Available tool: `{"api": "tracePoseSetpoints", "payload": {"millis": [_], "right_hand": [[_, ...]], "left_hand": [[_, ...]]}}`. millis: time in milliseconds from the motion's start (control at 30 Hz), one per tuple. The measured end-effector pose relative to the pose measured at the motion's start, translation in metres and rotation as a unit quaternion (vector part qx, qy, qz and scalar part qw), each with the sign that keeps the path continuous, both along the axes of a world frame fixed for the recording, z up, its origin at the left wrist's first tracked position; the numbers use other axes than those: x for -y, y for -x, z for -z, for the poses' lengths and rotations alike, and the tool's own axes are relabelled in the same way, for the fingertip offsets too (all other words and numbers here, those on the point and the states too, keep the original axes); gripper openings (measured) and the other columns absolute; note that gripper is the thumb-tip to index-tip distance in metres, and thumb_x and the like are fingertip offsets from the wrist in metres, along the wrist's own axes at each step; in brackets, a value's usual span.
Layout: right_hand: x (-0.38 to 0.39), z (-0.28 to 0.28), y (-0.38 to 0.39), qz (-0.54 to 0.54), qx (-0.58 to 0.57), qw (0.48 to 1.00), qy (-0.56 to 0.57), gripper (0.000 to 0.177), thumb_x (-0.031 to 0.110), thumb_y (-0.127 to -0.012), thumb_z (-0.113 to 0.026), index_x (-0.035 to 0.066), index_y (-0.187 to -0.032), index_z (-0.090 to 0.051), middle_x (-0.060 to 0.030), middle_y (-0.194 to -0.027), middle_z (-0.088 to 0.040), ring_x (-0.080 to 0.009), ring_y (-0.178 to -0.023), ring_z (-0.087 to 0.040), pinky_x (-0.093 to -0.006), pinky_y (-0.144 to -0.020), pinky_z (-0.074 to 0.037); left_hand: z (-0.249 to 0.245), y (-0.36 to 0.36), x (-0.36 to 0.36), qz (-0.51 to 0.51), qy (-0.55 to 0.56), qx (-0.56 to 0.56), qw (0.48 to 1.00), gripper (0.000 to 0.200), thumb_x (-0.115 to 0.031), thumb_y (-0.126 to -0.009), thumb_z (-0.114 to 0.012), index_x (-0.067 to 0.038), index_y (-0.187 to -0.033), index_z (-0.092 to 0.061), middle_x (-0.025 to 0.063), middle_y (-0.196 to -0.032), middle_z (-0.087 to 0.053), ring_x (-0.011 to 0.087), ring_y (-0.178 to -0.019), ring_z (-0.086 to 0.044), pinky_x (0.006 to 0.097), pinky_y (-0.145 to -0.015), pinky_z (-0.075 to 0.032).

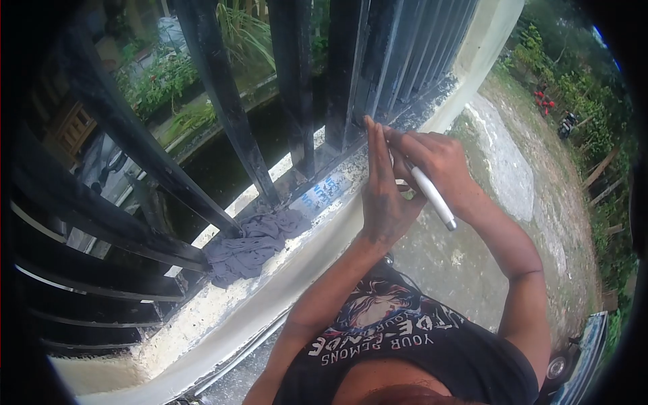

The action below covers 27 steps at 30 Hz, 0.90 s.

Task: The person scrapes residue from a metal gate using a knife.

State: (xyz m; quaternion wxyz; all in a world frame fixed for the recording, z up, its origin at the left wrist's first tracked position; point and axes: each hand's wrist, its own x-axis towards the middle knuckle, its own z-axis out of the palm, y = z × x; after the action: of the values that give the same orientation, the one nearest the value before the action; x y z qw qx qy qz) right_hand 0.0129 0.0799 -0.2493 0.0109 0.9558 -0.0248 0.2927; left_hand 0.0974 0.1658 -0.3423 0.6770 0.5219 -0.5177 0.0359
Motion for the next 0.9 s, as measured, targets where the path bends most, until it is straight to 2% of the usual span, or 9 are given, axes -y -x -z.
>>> {"api": "tracePoseSetpoints", "payload": {"millis": [100, 133, 300, 367, 467, 600, 700, 767, 900], "right_hand": [[0.004, 0.005, -0.001, -0.014, 0.041, 0.997, 0.056, 0.039, 0.023, -0.082, -0.073, 0.002, -0.114, -0.066, -0.0135, -0.088, -0.073, -0.0305, -0.074, -0.074, -0.0410, -0.066, -0.060], [0.008, 0.011, -0.003, -0.035, 0.071, 0.993, 0.086, 0.040, 0.023, -0.082, -0.073, 0.001, -0.115, -0.067, -0.0139, -0.090, -0.074, -0.0304, -0.076, -0.075, -0.0410, -0.067, -0.060], [0.007, 0.010, -0.002, -0.022, 0.022, 0.998, 0.045, 0.043, 0.024, -0.083, -0.073, 0.000, -0.118, -0.067, -0.0152, -0.093, -0.075, -0.0312, -0.081, -0.076, -0.0414, -0.068, -0.061], [0.005, 0.007, -0.004, -0.025, 0.060, 0.992, 0.111, 0.045, 0.023, -0.081, -0.074, 0.000, -0.119, -0.067, -0.0150, -0.093, -0.074, -0.0310, -0.081, -0.076, -0.0409, -0.069, -0.060], [0.008, 0.017, 0.000, -0.018, 0.013, 0.999, 0.040, 0.047, 0.022, -0.080, -0.075, -0.001, -0.120, -0.067, -0.0149, -0.093, -0.074, -0.0302, -0.082, -0.076, -0.0402, -0.070, -0.060], [0.003, 0.009, -0.003, -0.027, 0.025, 0.997, 0.065, 0.048, 0.022, -0.078, -0.076, 0.000, -0.121, -0.067, -0.0152, -0.093, -0.074, -0.0299, -0.081, -0.075, -0.0400, -0.070, -0.060], [0.004, 0.012, -0.002, -0.018, 0.050, 0.996, 0.070, 0.049, 0.022, -0.077, -0.077, 0.001, -0.120, -0.067, -0.0162, -0.094, -0.075, -0.0306, -0.081, -0.075, -0.0405, -0.069, -0.060], [0.011, 0.019, 0.000, -0.017, -0.006, 1.000, -0.014, 0.049, 0.022, -0.077, -0.077, 0.001, -0.120, -0.068, -0.0163, -0.095, -0.075, -0.0308, -0.079, -0.075, -0.0408, -0.068, -0.059], [0.012, 0.014, -0.001, -0.012, 0.015, 0.999, 0.028, 0.049, 0.023, -0.077, -0.077, 0.001, -0.120, -0.068, -0.0161, -0.095, -0.075, -0.0311, -0.078, -0.075, -0.0408, -0.067, -0.059]], "left_hand": [[0.002, -0.003, 0.005, 0.000, 0.001, 0.011, 1.000, 0.122, -0.022, -0.078, -0.088, 0.011, -0.159, -0.004, 0.0421, -0.162, -0.013, 0.0556, -0.143, -0.038, 0.0460, -0.108, -0.055], [0.011, -0.004, 0.010, -0.016, 0.003, 0.021, 1.000, 0.130, -0.030, -0.073, -0.092, 0.006, -0.161, -0.004, 0.0389, -0.164, -0.011, 0.0527, -0.146, -0.035, 0.0468, -0.109, -0.054], [0.013, -0.004, 0.008, -0.050, -0.008, 0.034, 0.998, 0.138, -0.040, -0.070, -0.095, 0.002, -0.163, -0.002, 0.0357, -0.166, -0.009, 0.0507, -0.151, -0.029, 0.0499, -0.116, -0.047], [0.000, -0.004, 0.002, -0.034, 0.002, 0.046, 0.998, 0.122, -0.024, -0.080, -0.087, 0.014, -0.158, -0.002, 0.0430, -0.162, -0.011, 0.0560, -0.148, -0.031, 0.0490, -0.116, -0.047], [0.014, -0.001, 0.006, -0.075, -0.008, 0.072, 0.995, 0.121, -0.024, -0.080, -0.087, 0.013, -0.158, -0.003, 0.0427, -0.162, -0.010, 0.0554, -0.149, -0.028, 0.0491, -0.116, -0.046], [0.003, -0.004, 0.002, 0.024, 0.018, -0.012, 0.999, 0.121, -0.022, -0.080, -0.087, 0.011, -0.160, -0.002, 0.0412, -0.164, -0.008, 0.0561, -0.152, -0.019, 0.0537, -0.123, -0.036], [0.012, -0.002, 0.004, -0.009, -0.005, 0.015, 1.000, 0.124, -0.019, -0.078, -0.088, 0.011, -0.160, 0.001, 0.0410, -0.164, -0.006, 0.0565, -0.151, -0.021, 0.0508, -0.120, -0.040], [0.019, 0.002, 0.007, -0.062, -0.011, 0.051, 0.997, 0.124, -0.019, -0.078, -0.087, 0.012, -0.159, 0.001, 0.0411, -0.164, -0.006, 0.0566, -0.149, -0.026, 0.0482, -0.116, -0.046], [0.006, 0.002, 0.006, -0.003, -0.004, -0.002, 1.000, 0.124, -0.019, -0.079, -0.088, 0.012, -0.159, 0.002, 0.0421, -0.163, -0.005, 0.0576, -0.149, -0.025, 0.0502, -0.116, -0.045]]}}
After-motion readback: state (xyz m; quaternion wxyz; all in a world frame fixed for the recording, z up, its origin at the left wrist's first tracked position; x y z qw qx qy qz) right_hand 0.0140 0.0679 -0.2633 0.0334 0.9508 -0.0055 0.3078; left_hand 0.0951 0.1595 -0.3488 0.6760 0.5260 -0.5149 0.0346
